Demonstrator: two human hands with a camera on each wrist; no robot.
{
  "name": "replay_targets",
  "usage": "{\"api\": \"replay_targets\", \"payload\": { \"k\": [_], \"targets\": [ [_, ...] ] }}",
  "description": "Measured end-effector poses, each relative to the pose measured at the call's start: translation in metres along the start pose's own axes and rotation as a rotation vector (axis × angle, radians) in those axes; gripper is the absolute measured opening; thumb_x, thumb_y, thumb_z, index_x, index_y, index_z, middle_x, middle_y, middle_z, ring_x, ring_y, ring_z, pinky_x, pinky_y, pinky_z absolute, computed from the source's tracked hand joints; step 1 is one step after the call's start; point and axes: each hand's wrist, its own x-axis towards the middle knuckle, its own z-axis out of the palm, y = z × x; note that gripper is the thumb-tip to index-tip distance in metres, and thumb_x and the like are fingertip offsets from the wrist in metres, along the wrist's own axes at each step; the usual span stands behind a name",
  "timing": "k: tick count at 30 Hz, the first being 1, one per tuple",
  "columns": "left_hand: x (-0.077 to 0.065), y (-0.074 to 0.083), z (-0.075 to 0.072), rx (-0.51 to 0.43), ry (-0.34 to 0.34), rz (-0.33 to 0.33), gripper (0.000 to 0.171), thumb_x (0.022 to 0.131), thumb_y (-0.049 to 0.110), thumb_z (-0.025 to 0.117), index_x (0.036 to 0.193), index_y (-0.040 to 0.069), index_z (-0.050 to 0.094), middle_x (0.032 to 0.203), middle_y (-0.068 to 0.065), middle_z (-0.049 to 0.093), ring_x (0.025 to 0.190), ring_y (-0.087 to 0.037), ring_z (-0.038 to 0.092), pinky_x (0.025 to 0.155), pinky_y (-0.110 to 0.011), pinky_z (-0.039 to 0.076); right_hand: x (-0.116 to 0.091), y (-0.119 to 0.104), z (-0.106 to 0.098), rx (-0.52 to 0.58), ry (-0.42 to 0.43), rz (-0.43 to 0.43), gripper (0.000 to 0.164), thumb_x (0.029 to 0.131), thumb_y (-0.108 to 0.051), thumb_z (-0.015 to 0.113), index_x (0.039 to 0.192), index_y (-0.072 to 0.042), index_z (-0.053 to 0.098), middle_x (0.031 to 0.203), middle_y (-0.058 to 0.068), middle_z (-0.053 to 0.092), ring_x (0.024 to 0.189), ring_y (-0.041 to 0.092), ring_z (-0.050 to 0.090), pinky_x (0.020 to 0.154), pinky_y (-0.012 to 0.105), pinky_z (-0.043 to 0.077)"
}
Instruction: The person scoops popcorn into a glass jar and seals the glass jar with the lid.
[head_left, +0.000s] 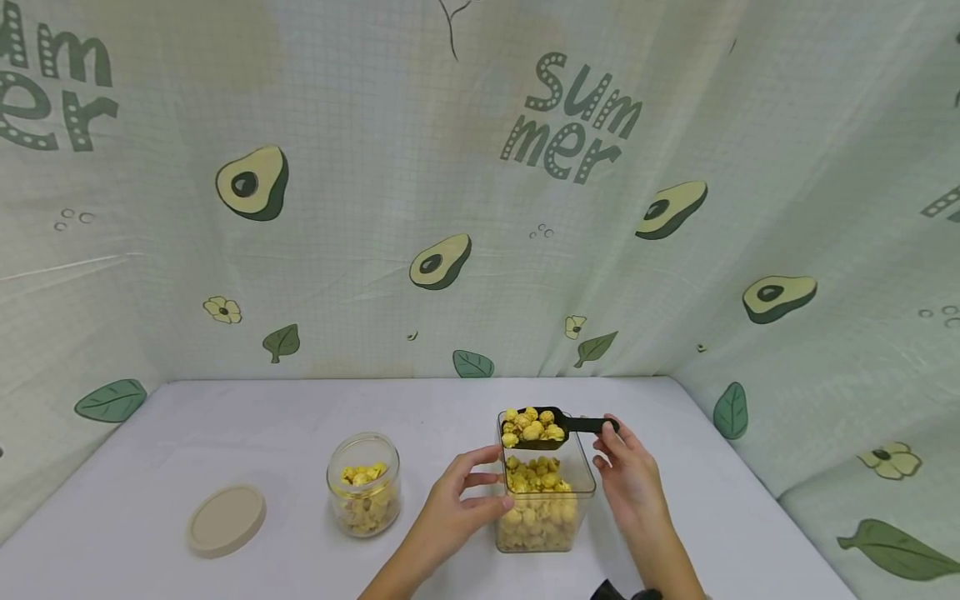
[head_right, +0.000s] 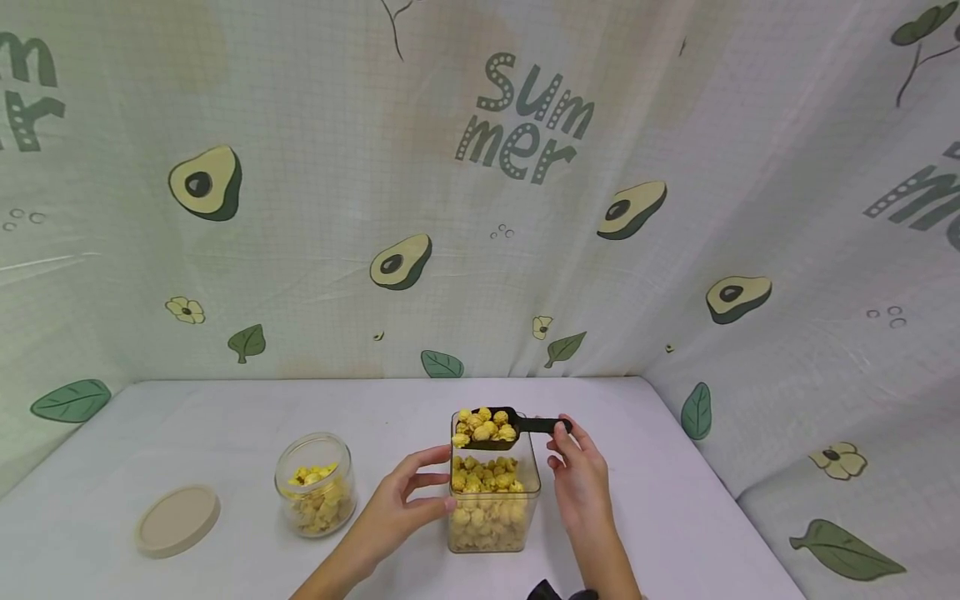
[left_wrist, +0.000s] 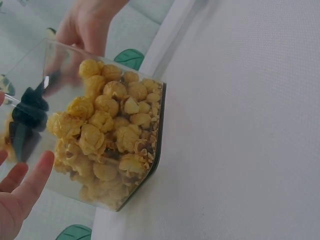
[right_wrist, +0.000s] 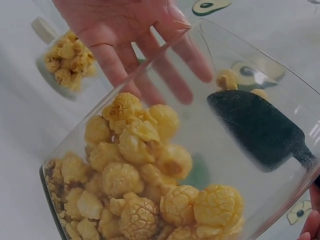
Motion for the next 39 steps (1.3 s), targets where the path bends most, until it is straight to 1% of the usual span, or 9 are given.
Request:
{"api": "replay_targets", "payload": {
  "k": [6,11,15,20,25,27,30,35,39],
  "targets": [
    [0.000,0.000,-0.001,-0.003,0.001,0.006,0.058,0.084,0.021,0.069,0.136,0.011,0.044,0.141,-0.011,0.039,0.118,-0.027,0.048,0.086,-0.026,0.054,0.001,-0.002,-0.004,0.027,-0.043,-0.014,0.014,0.096,-0.016,0.051,0.093,-0.022,0.063,0.079,-0.011,0.067,0.075,0.005,0.049,0.063,0.019,0.033],
    [0.001,0.000,-0.001,-0.004,0.003,0.008,0.058,0.084,0.020,0.069,0.136,0.011,0.044,0.141,-0.011,0.039,0.119,-0.028,0.048,0.086,-0.024,0.054,0.001,-0.005,-0.006,0.011,-0.055,-0.033,0.014,0.096,-0.016,0.051,0.094,-0.022,0.063,0.081,-0.011,0.069,0.074,0.005,0.051,0.063,0.019,0.035],
    [0.000,0.000,-0.001,-0.003,0.006,0.006,0.059,0.084,0.020,0.069,0.136,0.010,0.044,0.141,-0.011,0.038,0.119,-0.028,0.048,0.086,-0.025,0.054,0.000,-0.007,-0.006,0.004,-0.057,-0.029,0.013,0.096,-0.017,0.051,0.094,-0.022,0.062,0.084,-0.010,0.070,0.074,0.005,0.050,0.064,0.019,0.035],
    [0.000,-0.002,-0.001,-0.004,0.006,0.003,0.059,0.084,0.020,0.069,0.136,0.010,0.043,0.142,-0.011,0.038,0.119,-0.027,0.048,0.086,-0.025,0.054,-0.003,-0.012,-0.005,0.022,-0.075,-0.035,0.011,0.096,-0.017,0.050,0.096,-0.020,0.061,0.086,-0.009,0.070,0.075,0.006,0.050,0.064,0.019,0.035],
    [0.001,-0.002,0.000,0.003,0.010,0.003,0.058,0.084,0.020,0.069,0.135,0.012,0.045,0.141,-0.010,0.039,0.119,-0.028,0.048,0.086,-0.026,0.054,-0.008,-0.017,-0.003,0.059,-0.110,-0.082,0.012,0.096,-0.014,0.050,0.097,-0.017,0.061,0.081,-0.006,0.066,0.075,0.007,0.055,0.066,0.018,0.040],
    [0.001,-0.002,0.000,0.005,0.012,0.002,0.058,0.084,0.021,0.069,0.136,0.011,0.045,0.140,-0.011,0.040,0.119,-0.028,0.048,0.086,-0.026,0.054,-0.010,-0.019,-0.001,0.069,-0.116,-0.096,0.012,0.096,-0.012,0.050,0.098,-0.016,0.061,0.081,-0.004,0.064,0.076,0.007,0.057,0.068,0.018,0.043],
    [0.000,-0.002,-0.001,0.017,0.016,0.000,0.057,0.084,0.021,0.069,0.135,0.011,0.045,0.140,-0.011,0.040,0.118,-0.028,0.048,0.087,-0.026,0.054,-0.013,-0.021,0.003,0.073,-0.107,-0.101,0.011,0.095,-0.012,0.051,0.101,-0.015,0.059,0.085,-0.002,0.062,0.079,0.008,0.059,0.072,0.017,0.048],
    [-0.005,-0.003,-0.005,0.067,0.027,0.000,0.058,0.083,0.024,0.070,0.134,0.011,0.046,0.139,-0.012,0.042,0.118,-0.029,0.049,0.087,-0.028,0.053,-0.020,-0.025,0.012,0.087,-0.052,-0.092,0.013,0.093,-0.012,0.054,0.106,-0.013,0.056,0.091,0.000,0.063,0.083,0.009,0.063,0.078,0.018,0.053],
    [-0.010,-0.004,-0.014,0.106,0.032,0.017,0.058,0.084,0.025,0.069,0.134,0.010,0.046,0.139,-0.015,0.043,0.119,-0.031,0.049,0.089,-0.027,0.053,-0.024,-0.026,0.017,0.110,-0.073,-0.114,0.014,0.094,-0.010,0.053,0.108,-0.009,0.053,0.095,0.002,0.064,0.085,0.011,0.064,0.082,0.020,0.054]
  ]
}}
